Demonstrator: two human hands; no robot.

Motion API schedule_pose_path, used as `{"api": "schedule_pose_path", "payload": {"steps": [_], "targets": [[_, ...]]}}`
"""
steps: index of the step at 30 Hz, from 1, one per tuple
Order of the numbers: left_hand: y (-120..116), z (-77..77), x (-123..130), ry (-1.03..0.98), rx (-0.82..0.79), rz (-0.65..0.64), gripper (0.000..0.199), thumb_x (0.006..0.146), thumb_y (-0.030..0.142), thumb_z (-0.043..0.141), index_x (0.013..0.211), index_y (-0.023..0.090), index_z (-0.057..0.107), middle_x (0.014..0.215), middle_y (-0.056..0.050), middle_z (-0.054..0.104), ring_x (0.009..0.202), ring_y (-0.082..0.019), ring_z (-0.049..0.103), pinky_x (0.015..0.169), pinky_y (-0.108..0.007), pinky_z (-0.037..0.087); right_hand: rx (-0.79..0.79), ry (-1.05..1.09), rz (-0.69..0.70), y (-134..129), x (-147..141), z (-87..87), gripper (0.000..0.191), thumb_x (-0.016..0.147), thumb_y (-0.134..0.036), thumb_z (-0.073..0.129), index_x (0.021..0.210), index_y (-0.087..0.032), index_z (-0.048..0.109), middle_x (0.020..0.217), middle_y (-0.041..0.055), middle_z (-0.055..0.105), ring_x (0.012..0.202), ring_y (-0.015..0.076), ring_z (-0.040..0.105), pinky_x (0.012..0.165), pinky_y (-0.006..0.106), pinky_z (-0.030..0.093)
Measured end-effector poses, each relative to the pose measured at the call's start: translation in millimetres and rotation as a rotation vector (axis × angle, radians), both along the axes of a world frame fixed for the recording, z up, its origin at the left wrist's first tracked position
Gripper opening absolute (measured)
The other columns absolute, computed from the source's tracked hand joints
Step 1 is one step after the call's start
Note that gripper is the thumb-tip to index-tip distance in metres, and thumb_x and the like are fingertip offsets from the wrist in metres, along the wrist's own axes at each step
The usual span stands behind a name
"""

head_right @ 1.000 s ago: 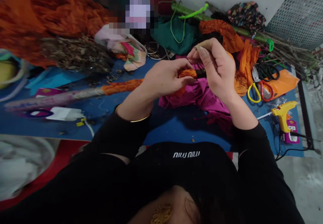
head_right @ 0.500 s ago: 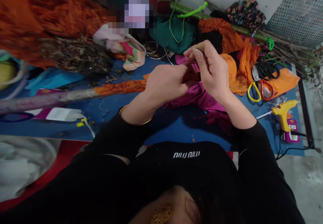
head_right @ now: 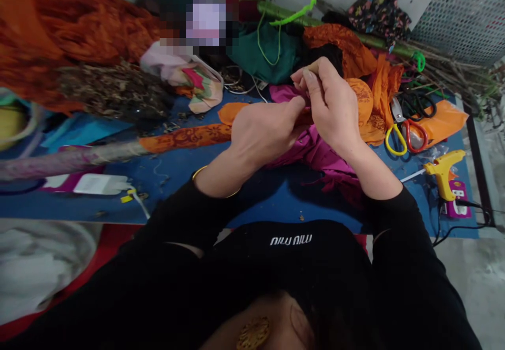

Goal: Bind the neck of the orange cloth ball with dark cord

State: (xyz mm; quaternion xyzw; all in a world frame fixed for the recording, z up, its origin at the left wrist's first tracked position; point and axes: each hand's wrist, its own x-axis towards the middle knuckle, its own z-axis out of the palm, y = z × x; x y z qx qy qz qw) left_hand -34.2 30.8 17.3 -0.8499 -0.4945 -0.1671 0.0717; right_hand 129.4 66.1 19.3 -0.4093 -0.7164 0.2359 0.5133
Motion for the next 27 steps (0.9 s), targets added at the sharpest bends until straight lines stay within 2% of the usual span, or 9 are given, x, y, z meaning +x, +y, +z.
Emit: {"api": "schedule_pose_path", "payload": {"steps": [3, 6, 9, 15, 17, 20, 22, 25, 27], "targets": [[2, -3.0, 0, -0.011, 0.016, -0.017, 0.026, 0.109, 0.021, 0.048, 0.115, 0.020, 0.073, 0.087, -0.009, 0.079, 0.076, -0.025, 0.073, 0.064, -0.034, 0.046, -0.025, -0.025, -0.017, -1, 1, 2.4, 0.036, 0.115, -0.053, 0.044, 0.094, -0.029, 0.061, 0.101, 0.0022, 0.080, 0.098, 0.0210, 0.081, 0.089, 0.038, 0.067], [3, -5.0, -1, -0.003, 0.037, -0.036, 0.030, 0.110, 0.019, 0.045, 0.119, 0.018, 0.074, 0.087, -0.009, 0.078, 0.076, -0.025, 0.073, 0.064, -0.036, 0.045, -0.019, -0.007, -0.003, -3, 1, 5.3, 0.029, 0.115, -0.043, 0.047, 0.092, -0.030, 0.059, 0.103, 0.0022, 0.080, 0.098, 0.0215, 0.081, 0.090, 0.038, 0.068], [4, -8.5, -1, -0.012, 0.064, -0.048, 0.033, 0.112, 0.021, 0.043, 0.127, 0.019, 0.073, 0.087, -0.008, 0.078, 0.076, -0.024, 0.072, 0.063, -0.035, 0.044, -0.029, -0.007, -0.002, -6, 0, 7.7, 0.030, 0.115, -0.043, 0.046, 0.093, -0.030, 0.060, 0.103, 0.0022, 0.079, 0.099, 0.0206, 0.080, 0.091, 0.037, 0.067], [5, -9.2, -1, 0.004, 0.014, -0.014, 0.030, 0.112, 0.028, 0.048, 0.115, 0.021, 0.077, 0.091, -0.011, 0.079, 0.079, -0.028, 0.074, 0.068, -0.038, 0.048, -0.137, -0.009, -0.008, -9, -1, 10.2, 0.032, 0.114, -0.051, 0.048, 0.095, -0.030, 0.062, 0.110, 0.0031, 0.077, 0.104, 0.0200, 0.078, 0.097, 0.035, 0.066], [5, -4.7, -2, 0.063, -0.009, -0.004, 0.030, 0.111, 0.026, 0.049, 0.118, 0.021, 0.078, 0.096, -0.012, 0.081, 0.084, -0.029, 0.076, 0.068, -0.039, 0.048, -0.147, 0.041, 0.014, -8, 1, 13.5, 0.030, 0.112, -0.049, 0.055, 0.091, -0.028, 0.062, 0.115, 0.0040, 0.077, 0.098, 0.0187, 0.077, 0.094, 0.033, 0.066], [7, 2.9, -7, 0.078, -0.017, -0.007, 0.030, 0.110, 0.027, 0.051, 0.124, 0.023, 0.077, 0.104, -0.011, 0.085, 0.090, -0.028, 0.079, 0.068, -0.038, 0.048, -0.159, 0.164, 0.104, -9, 11, 24.6, 0.030, 0.108, -0.044, 0.063, 0.083, -0.025, 0.063, 0.119, 0.0038, 0.077, 0.072, 0.0113, 0.069, 0.071, 0.028, 0.062], [10, 6.9, -13, 0.039, -0.016, 0.006, 0.032, 0.111, 0.031, 0.051, 0.129, 0.025, 0.076, 0.110, -0.009, 0.085, 0.093, -0.027, 0.080, 0.069, -0.037, 0.049, -0.217, 0.218, 0.171, -11, 22, 35.5, 0.032, 0.104, -0.043, 0.069, 0.079, -0.024, 0.065, 0.107, 0.0017, 0.078, 0.058, 0.0074, 0.059, 0.057, 0.025, 0.054], [15, 10.5, -26, -0.039, -0.034, 0.056, 0.035, 0.112, 0.040, 0.051, 0.133, 0.027, 0.075, 0.116, -0.007, 0.086, 0.099, -0.028, 0.082, 0.074, -0.038, 0.052, -0.302, 0.181, 0.237, -13, 42, 52.0, 0.028, 0.097, -0.036, 0.077, 0.073, -0.023, 0.070, 0.070, -0.0030, 0.070, 0.051, 0.0073, 0.055, 0.053, 0.023, 0.048], [19, 11.4, -34, -0.101, -0.056, 0.068, 0.035, 0.110, 0.042, 0.056, 0.135, 0.029, 0.075, 0.121, -0.007, 0.086, 0.105, -0.028, 0.082, 0.080, -0.039, 0.055, -0.355, 0.153, 0.289, -12, 56, 59.9, 0.025, 0.092, -0.032, 0.080, 0.071, -0.020, 0.072, 0.065, -0.0036, 0.069, 0.047, 0.0058, 0.053, 0.048, 0.021, 0.042]]}}
